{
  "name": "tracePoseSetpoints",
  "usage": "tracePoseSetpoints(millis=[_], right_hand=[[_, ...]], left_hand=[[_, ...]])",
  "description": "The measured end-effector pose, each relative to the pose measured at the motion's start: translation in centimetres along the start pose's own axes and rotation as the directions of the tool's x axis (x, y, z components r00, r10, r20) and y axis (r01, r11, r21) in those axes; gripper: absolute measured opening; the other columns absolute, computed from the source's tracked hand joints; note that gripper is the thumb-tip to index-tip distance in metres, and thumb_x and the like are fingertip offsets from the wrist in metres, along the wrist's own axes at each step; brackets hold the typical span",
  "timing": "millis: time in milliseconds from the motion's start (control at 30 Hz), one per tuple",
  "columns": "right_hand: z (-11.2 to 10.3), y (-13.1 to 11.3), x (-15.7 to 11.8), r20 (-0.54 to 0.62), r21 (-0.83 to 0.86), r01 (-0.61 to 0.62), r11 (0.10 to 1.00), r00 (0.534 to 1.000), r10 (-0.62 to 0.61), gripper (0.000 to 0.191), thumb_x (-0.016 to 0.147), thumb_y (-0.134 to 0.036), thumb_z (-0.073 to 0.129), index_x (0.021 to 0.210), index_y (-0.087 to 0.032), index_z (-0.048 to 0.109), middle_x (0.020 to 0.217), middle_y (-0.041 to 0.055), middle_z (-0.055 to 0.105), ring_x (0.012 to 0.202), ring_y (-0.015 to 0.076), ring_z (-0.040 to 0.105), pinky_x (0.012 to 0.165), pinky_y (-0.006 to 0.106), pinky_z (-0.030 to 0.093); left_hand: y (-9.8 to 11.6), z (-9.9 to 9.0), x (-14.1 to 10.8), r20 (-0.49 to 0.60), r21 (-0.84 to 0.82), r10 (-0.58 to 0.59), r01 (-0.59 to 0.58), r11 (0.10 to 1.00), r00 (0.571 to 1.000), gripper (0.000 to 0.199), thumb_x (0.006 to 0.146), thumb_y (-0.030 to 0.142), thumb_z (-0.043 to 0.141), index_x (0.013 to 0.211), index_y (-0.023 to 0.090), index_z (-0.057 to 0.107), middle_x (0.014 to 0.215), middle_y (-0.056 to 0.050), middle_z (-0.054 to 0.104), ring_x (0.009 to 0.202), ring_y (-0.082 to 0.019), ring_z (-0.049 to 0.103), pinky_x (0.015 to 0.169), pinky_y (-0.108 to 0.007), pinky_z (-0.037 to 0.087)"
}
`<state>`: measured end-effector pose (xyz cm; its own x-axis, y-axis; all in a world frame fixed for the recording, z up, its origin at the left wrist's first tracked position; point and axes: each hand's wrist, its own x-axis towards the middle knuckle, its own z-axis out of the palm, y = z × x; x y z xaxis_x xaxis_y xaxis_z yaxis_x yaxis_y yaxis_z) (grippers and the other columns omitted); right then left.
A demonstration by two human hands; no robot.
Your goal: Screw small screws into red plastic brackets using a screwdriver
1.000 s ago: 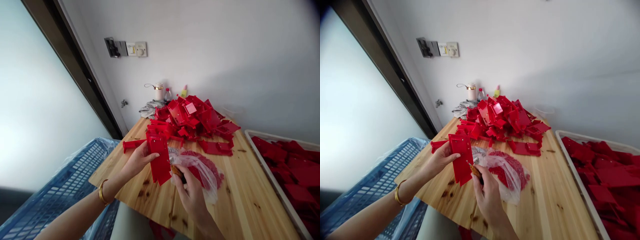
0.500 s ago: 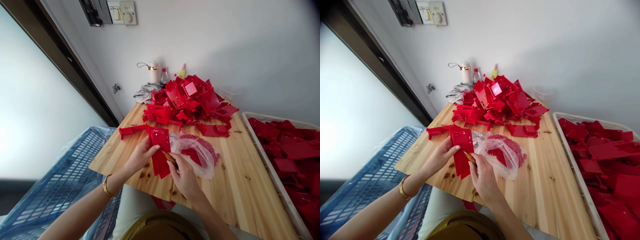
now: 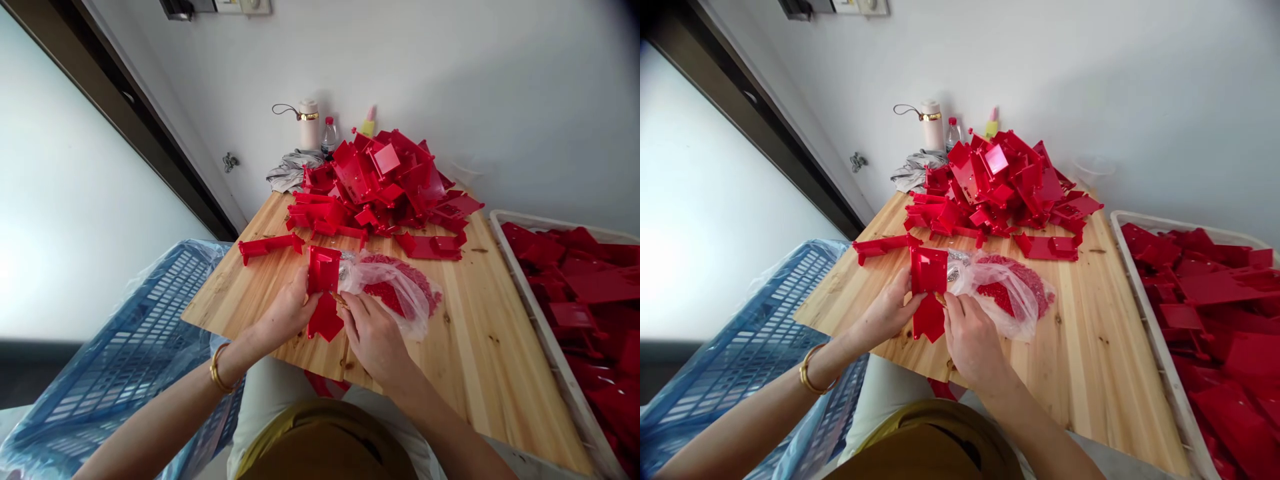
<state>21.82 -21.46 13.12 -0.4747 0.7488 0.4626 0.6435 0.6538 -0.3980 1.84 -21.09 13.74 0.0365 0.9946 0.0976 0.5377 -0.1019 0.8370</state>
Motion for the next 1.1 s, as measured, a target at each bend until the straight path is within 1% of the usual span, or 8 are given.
tracePoseSetpoints(millis=[333, 533, 600, 667, 733, 800, 933, 1100], right_hand=[[-2.3, 0.5, 1.7, 0.210, -0.258, 0.270, 0.928, 0.953, -0.219, 0.042, 0.102, -0.008, 0.031, 0.126, -0.012, 0.066, 0.089, 0.0129, 0.065, 0.082, 0.0267, 0.063, 0.072, 0.042, 0.057], [-0.6, -0.1, 2.3, 0.149, 0.232, -0.112, 0.966, 0.986, 0.078, 0.027, 0.103, -0.022, 0.040, 0.106, -0.017, 0.067, 0.084, 0.0084, 0.068, 0.069, 0.0201, 0.063, 0.062, 0.033, 0.053], [0.3, -0.4, 2.6, 0.354, 0.583, -0.416, 0.698, 0.903, 0.242, 0.024, 0.101, -0.034, 0.046, 0.095, -0.019, 0.063, 0.075, 0.0028, 0.065, 0.052, 0.0123, 0.051, 0.048, 0.025, 0.042], [1.1, -1.1, 2.8, 0.597, 0.728, -0.651, 0.215, 0.756, 0.268, 0.026, 0.096, -0.044, 0.054, 0.092, -0.019, 0.060, 0.072, -0.0013, 0.060, 0.043, 0.0061, 0.031, 0.040, 0.021, 0.025], [1.9, -2.1, 2.5, 0.717, 0.696, -0.696, -0.174, 0.661, 0.221, 0.032, 0.089, -0.049, 0.064, 0.096, -0.018, 0.059, 0.075, -0.0018, 0.058, 0.044, 0.0038, 0.023, 0.041, 0.020, 0.017], [2.5, -3.3, 1.5, 0.742, 0.666, -0.669, -0.331, 0.640, 0.200, 0.036, 0.084, -0.049, 0.072, 0.098, -0.019, 0.058, 0.079, -0.0016, 0.058, 0.047, 0.0034, 0.027, 0.044, 0.019, 0.019], [3.6, -4.7, -1.9, 0.729, 0.683, -0.698, -0.215, 0.664, 0.164, 0.034, 0.089, -0.051, 0.068, 0.098, -0.020, 0.058, 0.081, -0.0025, 0.059, 0.050, 0.0040, 0.032, 0.046, 0.018, 0.020], [3.5, -3.7, -4.7, 0.682, 0.693, -0.716, 0.087, 0.690, 0.244, 0.033, 0.095, -0.052, 0.057, 0.105, -0.021, 0.061, 0.081, -0.0016, 0.060, 0.054, 0.0072, 0.037, 0.048, 0.020, 0.028]], left_hand=[[1.5, -0.7, 0.8, 0.098, 0.111, 0.038, -0.049, 0.993, 0.994, 0.049, 0.088, 0.020, 0.053, 0.136, 0.019, 0.048, 0.098, -0.008, 0.073, 0.091, -0.026, 0.070, 0.081, -0.039, 0.058], [1.8, -0.6, 0.6, 0.023, 0.309, 0.013, -0.019, 0.951, 1.000, 0.055, 0.083, 0.011, 0.047, 0.138, 0.018, 0.044, 0.093, -0.008, 0.071, 0.083, -0.025, 0.068, 0.074, -0.036, 0.055], [1.4, -0.4, 0.3, -0.005, 0.377, 0.036, -0.031, 0.926, 0.999, 0.050, 0.082, 0.011, 0.048, 0.131, 0.018, 0.048, 0.093, -0.009, 0.069, 0.083, -0.025, 0.067, 0.073, -0.035, 0.055], [0.8, -0.6, -0.3, -0.010, 0.418, 0.107, -0.093, 0.904, 0.994, 0.043, 0.082, 0.012, 0.049, 0.125, 0.018, 0.051, 0.091, -0.009, 0.068, 0.084, -0.024, 0.066, 0.073, -0.035, 0.055], [0.3, -1.5, -0.8, 0.011, 0.448, 0.187, -0.172, 0.878, 0.982, 0.042, 0.082, 0.011, 0.049, 0.124, 0.018, 0.051, 0.089, -0.009, 0.067, 0.085, -0.024, 0.064, 0.074, -0.035, 0.055], [-0.4, -3.3, -1.2, 0.000, 0.507, 0.227, -0.196, 0.839, 0.974, 0.046, 0.083, 0.008, 0.047, 0.127, 0.017, 0.050, 0.093, -0.010, 0.067, 0.090, -0.025, 0.063, 0.076, -0.036, 0.056], [-2.3, -7.7, -1.1, -0.043, 0.707, 0.165, -0.087, 0.702, 0.985, 0.052, 0.083, 0.001, 0.041, 0.129, 0.020, 0.054, 0.109, -0.014, 0.068, 0.108, -0.030, 0.061, 0.087, -0.042, 0.055], [-5.8, -9.8, 1.0, 0.125, 0.779, 0.136, -0.182, 0.599, 0.983, 0.049, 0.089, 0.007, 0.042, 0.130, 0.026, 0.062, 0.119, -0.011, 0.070, 0.119, -0.032, 0.059, 0.097, -0.047, 0.052]])
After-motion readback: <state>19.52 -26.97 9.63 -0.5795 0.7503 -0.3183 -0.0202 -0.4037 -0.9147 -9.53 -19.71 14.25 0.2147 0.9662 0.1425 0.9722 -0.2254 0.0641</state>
